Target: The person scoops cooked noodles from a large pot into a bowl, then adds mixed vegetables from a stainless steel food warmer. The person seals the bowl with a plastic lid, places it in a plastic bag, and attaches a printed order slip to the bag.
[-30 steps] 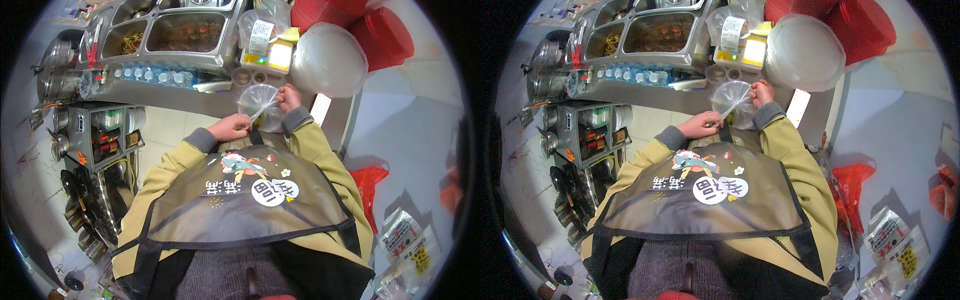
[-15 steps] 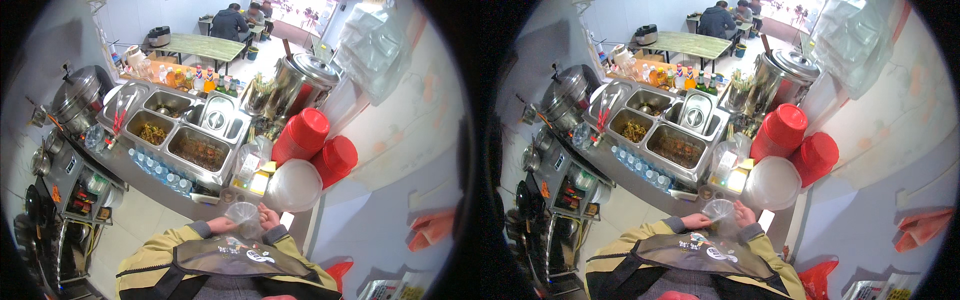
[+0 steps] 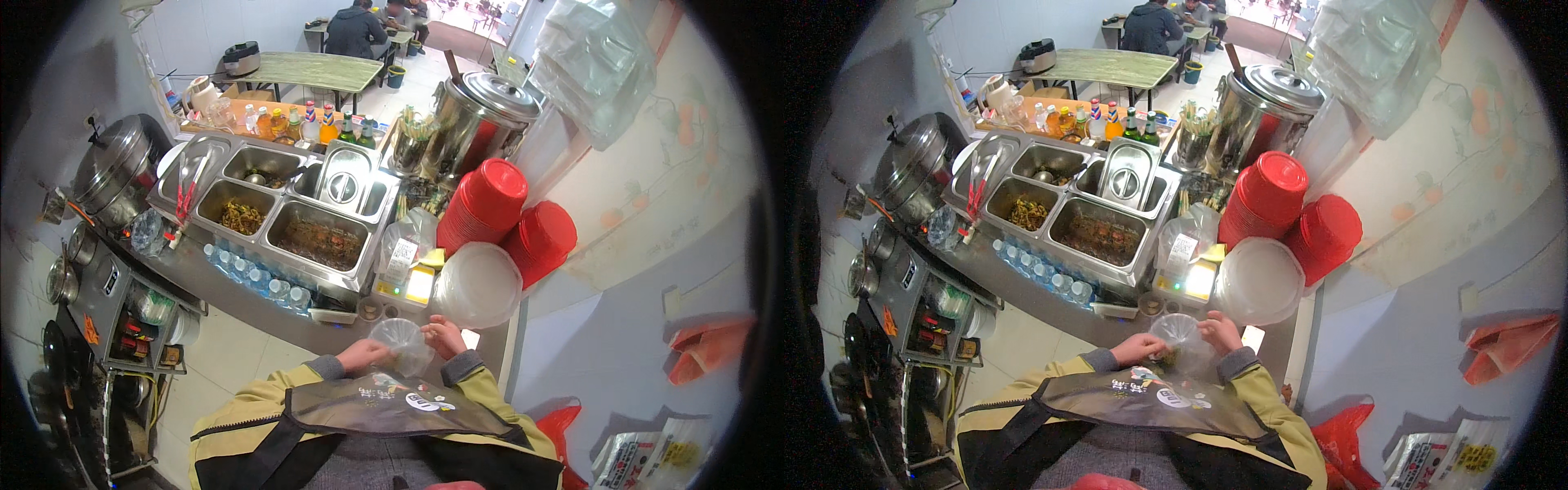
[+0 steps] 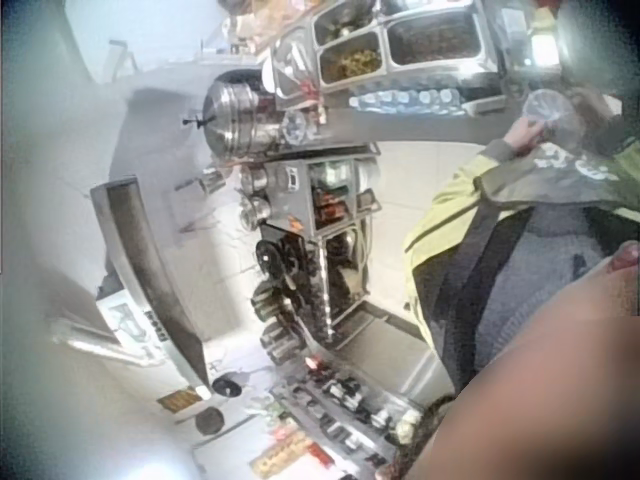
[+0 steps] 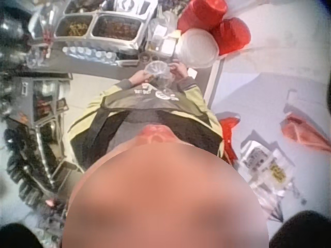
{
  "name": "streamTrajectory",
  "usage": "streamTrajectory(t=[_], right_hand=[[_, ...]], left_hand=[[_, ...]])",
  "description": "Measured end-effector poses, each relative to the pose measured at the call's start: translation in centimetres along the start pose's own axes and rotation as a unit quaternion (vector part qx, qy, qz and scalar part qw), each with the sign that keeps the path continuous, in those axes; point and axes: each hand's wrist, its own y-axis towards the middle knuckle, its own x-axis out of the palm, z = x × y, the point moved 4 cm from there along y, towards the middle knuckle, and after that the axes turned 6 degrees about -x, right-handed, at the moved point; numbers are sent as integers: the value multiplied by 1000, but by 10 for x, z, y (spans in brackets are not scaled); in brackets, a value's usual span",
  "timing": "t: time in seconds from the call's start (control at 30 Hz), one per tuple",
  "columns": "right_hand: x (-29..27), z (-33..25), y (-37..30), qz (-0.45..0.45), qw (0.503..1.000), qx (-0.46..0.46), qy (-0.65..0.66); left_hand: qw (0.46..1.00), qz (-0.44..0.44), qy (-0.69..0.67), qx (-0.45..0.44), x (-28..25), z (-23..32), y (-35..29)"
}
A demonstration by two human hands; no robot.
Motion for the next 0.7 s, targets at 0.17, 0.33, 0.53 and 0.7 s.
streamTrajectory(t=[0.17, 0.33, 0.53, 0.7], right_hand=[[88, -16, -61, -126, 957, -83, -247], [126, -24, -88, -177, 793, -284, -509], [90, -43, -46, -30, 876, -207, -434], [76, -45, 62, 95, 837, -300, -447]], left_hand=[[981, 72, -151, -94, 18, 26, 20], [898, -104, -415, -102, 31, 28, 28], [921, 18, -377, -92, 22, 17, 25], [963, 48, -252, -83, 24, 23, 5]])
